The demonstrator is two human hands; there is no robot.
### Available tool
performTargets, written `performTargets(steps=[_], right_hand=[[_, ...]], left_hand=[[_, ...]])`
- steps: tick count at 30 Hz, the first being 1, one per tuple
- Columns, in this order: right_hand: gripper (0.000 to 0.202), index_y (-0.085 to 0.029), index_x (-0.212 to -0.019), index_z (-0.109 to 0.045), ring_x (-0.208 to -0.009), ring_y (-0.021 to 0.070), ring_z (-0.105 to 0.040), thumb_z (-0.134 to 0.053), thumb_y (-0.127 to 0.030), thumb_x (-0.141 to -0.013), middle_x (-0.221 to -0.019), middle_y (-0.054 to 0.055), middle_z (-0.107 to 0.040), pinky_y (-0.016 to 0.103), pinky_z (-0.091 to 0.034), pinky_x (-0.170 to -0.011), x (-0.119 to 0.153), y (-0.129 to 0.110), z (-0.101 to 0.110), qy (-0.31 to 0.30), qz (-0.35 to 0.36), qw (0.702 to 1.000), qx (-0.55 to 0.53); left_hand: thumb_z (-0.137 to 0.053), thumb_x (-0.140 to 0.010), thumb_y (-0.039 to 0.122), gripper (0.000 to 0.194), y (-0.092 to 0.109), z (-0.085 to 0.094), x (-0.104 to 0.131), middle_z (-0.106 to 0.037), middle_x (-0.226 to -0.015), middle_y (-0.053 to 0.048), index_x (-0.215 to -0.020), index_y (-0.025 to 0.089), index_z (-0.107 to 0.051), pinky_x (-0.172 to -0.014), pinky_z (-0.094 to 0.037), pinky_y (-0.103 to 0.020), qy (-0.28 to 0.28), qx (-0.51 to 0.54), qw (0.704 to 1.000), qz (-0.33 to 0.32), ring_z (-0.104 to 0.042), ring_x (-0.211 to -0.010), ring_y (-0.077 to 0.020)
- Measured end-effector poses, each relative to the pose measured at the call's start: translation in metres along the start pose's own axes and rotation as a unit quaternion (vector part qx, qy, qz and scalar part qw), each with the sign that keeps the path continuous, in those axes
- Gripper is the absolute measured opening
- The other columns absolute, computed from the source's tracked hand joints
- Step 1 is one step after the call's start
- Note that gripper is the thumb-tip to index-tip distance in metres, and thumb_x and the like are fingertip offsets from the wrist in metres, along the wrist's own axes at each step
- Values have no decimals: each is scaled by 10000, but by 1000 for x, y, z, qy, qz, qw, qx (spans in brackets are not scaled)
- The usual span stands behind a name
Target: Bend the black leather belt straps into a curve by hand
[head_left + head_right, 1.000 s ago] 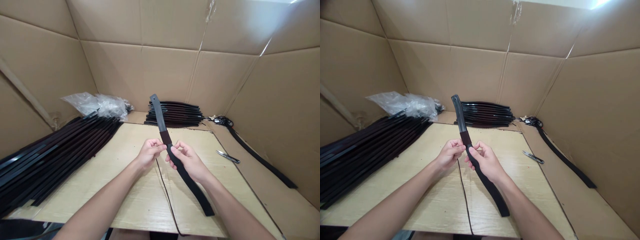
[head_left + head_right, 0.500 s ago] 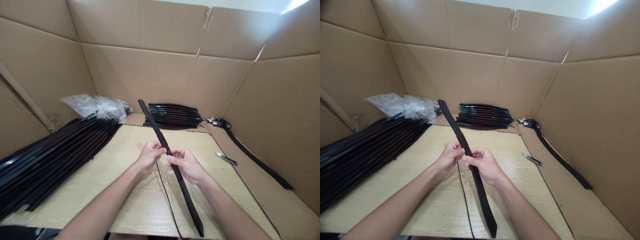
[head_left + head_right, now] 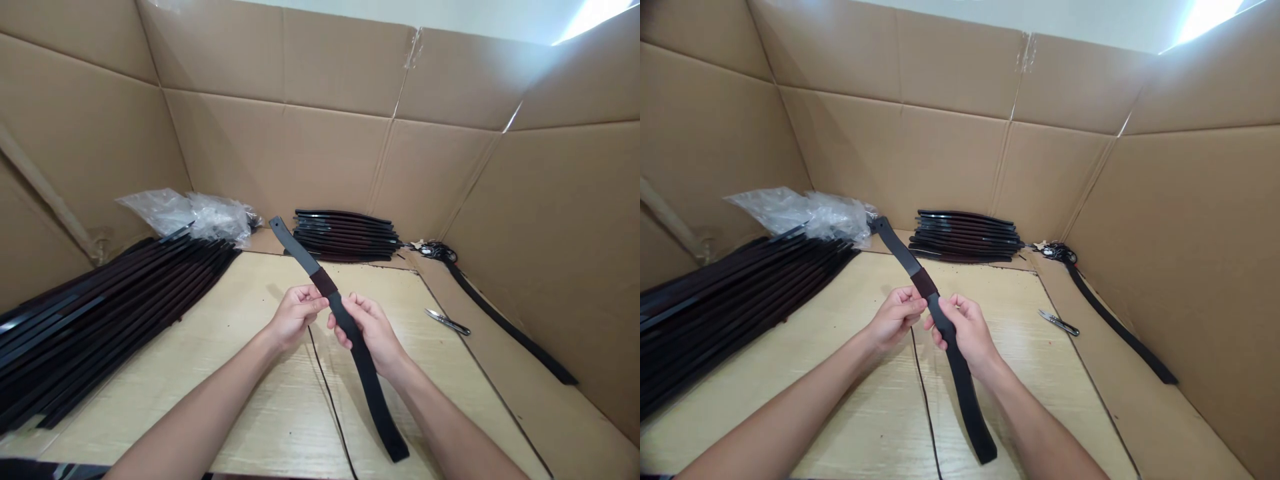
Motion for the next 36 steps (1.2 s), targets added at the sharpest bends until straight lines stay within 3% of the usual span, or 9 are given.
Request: performTargets(steps=[5, 11, 15, 19, 25, 30, 33, 36], right_hand=[[513, -109, -817, -324, -480, -40, -498, -580, -509, -622, -737, -16, -609, 76, -359, -448, -1, -3, 3, 17, 9, 1000, -20], [680, -150, -1080, -453, -497, -64, -493, -707, -449, -525, -704, -38, -577, 64, -372, -489, -2, 3, 4, 10, -14, 1000, 9], [644, -127, -1010, -501, -516, -91, -476, -733, -432, -492, -716, -58, -532, 73, -418, -483, -1, 5, 5, -19, -47, 998, 28], [624, -116, -934, -448, -537, -107, -464, -752, -399, -468, -686, -87, -474, 127, -503, -499, 3, 3, 3, -41, -62, 997, 26], [652, -159, -926, -265, -523, -7, -571, -706, -426, -528, -736, -76, -563, 132, -496, -490, 8, 6, -3, -94, -87, 990, 65], [658, -164, -908, -205, -404, -20, -475, -673, -468, -558, -674, -58, -586, 72, -345, -370, 13, 5, -8, -154, -76, 979, 114], [651, -164, -906, -197, -392, -16, -466, -662, -471, -570, -649, -64, -580, 78, -333, -354, 18, 6, -11, -187, -88, 972, 115], [657, -163, -907, -193, -388, 2, -480, -671, -456, -566, -653, -64, -587, 90, -340, -346, 22, 8, -12, -222, -98, 963, 119]], left_hand=[[-799, -436, 427, 539, 1, 1, -1, -360, -379, 91, -621, 125, -393, -391, -93, -127, 36, -9, 999, 6, -210, -338, 49], [-834, -366, 416, 583, 0, -3, -3, -500, -453, 65, -714, 90, -499, -416, -114, -123, -12, -4, 1000, 16, -267, -349, 59], [-839, -373, 390, 575, -2, 0, -2, -550, -529, 40, -730, 69, -522, -433, -158, -116, -27, -2, 999, 38, -370, -394, 44], [-824, -427, 354, 520, -3, 0, 0, -583, -562, 19, -774, 66, -565, -446, -208, -101, -68, -11, 997, 45, -403, -403, 37], [-831, -407, 357, 560, -2, -3, 1, -656, -689, -46, -810, 59, -581, -500, -380, -120, -119, -18, 991, 56, -601, -586, -73], [-886, -184, 271, 601, 3, 0, 3, -620, -572, -6, -619, 43, -539, -520, -451, -157, -118, 4, 992, 43, -584, -534, -81], [-885, -157, 251, 585, 2, 8, 3, -585, -507, 9, -567, 42, -524, -483, -434, -142, -85, 14, 995, 47, -552, -487, -59], [-877, -176, 347, 592, -4, 13, 2, -569, -481, -2, -542, 48, -519, -437, -418, -172, -79, 15, 995, 63, -531, -444, -78]])
Point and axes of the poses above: each hand's wrist, its own x-axis away from the middle knuckle, its own z-axis out of the back of the hand, y = z × x, the point moved 4 cm from there along -x, towards the middle knuckle
